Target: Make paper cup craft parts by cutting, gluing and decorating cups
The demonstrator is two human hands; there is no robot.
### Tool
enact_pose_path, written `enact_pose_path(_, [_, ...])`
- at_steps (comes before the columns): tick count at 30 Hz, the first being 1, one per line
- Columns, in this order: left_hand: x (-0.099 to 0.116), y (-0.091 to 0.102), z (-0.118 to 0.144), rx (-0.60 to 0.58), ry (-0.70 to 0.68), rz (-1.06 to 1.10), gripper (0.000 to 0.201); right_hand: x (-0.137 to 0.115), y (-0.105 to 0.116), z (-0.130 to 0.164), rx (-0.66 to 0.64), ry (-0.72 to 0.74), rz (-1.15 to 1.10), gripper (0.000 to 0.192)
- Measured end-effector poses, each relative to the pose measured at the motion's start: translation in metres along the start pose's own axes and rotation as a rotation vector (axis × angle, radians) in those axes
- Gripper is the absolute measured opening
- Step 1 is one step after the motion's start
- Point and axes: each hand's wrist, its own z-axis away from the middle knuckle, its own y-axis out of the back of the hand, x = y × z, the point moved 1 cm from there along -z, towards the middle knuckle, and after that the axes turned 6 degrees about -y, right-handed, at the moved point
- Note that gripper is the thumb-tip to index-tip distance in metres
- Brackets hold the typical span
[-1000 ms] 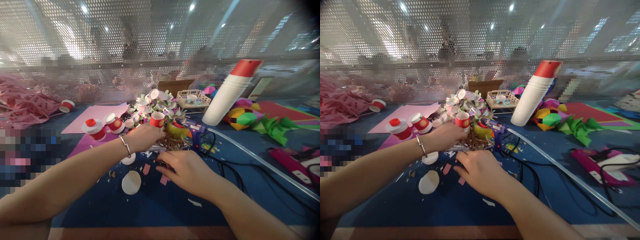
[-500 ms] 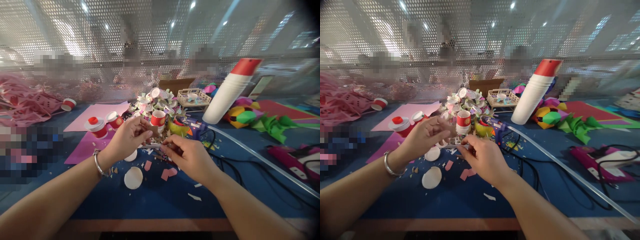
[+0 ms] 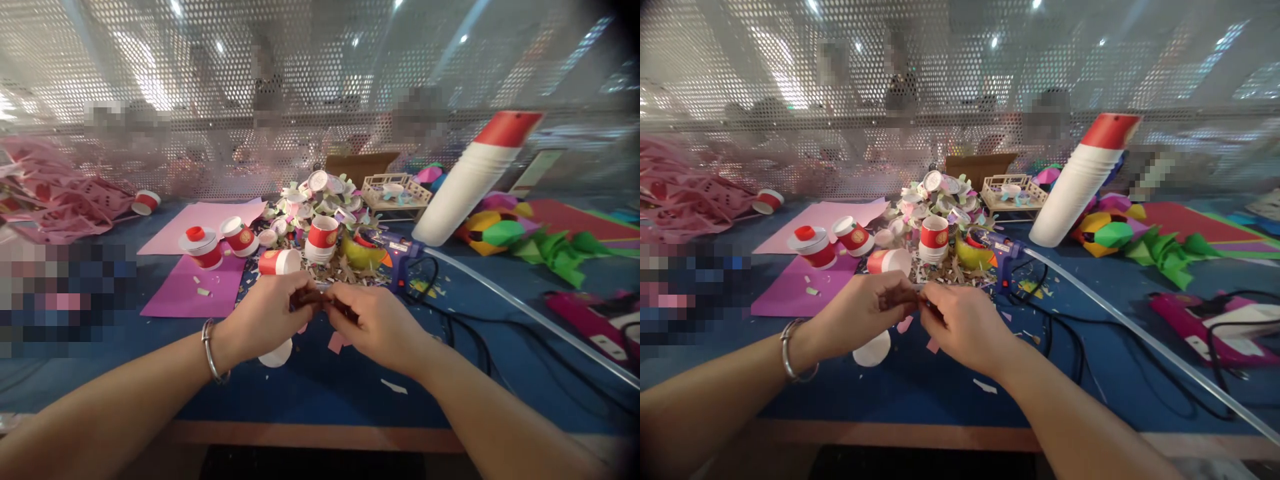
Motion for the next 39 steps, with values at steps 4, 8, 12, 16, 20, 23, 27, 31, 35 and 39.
enact_pose_path(4, [0.003, -0.002, 0.005, 0.018, -0.056, -0.212, 0.011, -0.001, -0.005, -0.001, 0.004, 0.030, 0.066, 0.014])
enact_pose_path(8, [0.003, -0.004, 0.012, 0.079, -0.172, -0.284, 0.014, -0.008, -0.005, -0.001, 0.026, 0.076, 0.032, 0.018])
enact_pose_path(12, [0.001, -0.007, 0.015, 0.160, -0.254, -0.254, 0.016, -0.015, -0.003, -0.001, 0.119, 0.084, 0.005, 0.016])
enact_pose_path(16, [0.003, -0.008, 0.016, 0.230, -0.378, -0.352, 0.014, -0.019, -0.001, 0.000, 0.191, 0.070, -0.024, 0.012])
enact_pose_path(20, [0.006, -0.008, 0.017, 0.279, -0.534, -0.525, 0.014, -0.023, 0.000, 0.001, 0.259, 0.051, -0.086, 0.012])
enact_pose_path(23, [0.008, -0.007, 0.018, 0.296, -0.625, -0.599, 0.015, -0.025, 0.000, 0.003, 0.276, 0.039, -0.163, 0.014])
enact_pose_path(27, [0.007, -0.008, 0.019, 0.276, -0.715, -0.594, 0.016, -0.024, -0.002, 0.005, 0.227, -0.036, -0.351, 0.015])
enact_pose_path(31, [0.005, -0.007, 0.016, 0.313, -0.553, -0.400, 0.012, -0.018, -0.004, 0.001, 0.212, -0.152, -0.490, 0.018])
enact_pose_path(35, [0.004, -0.005, 0.010, 0.219, -0.191, -0.052, 0.008, -0.010, -0.006, -0.004, 0.074, -0.253, -0.524, 0.019])
enact_pose_path(39, [0.002, -0.004, 0.008, 0.151, -0.042, 0.086, 0.007, -0.008, -0.008, -0.004, -0.020, -0.246, -0.522, 0.014])
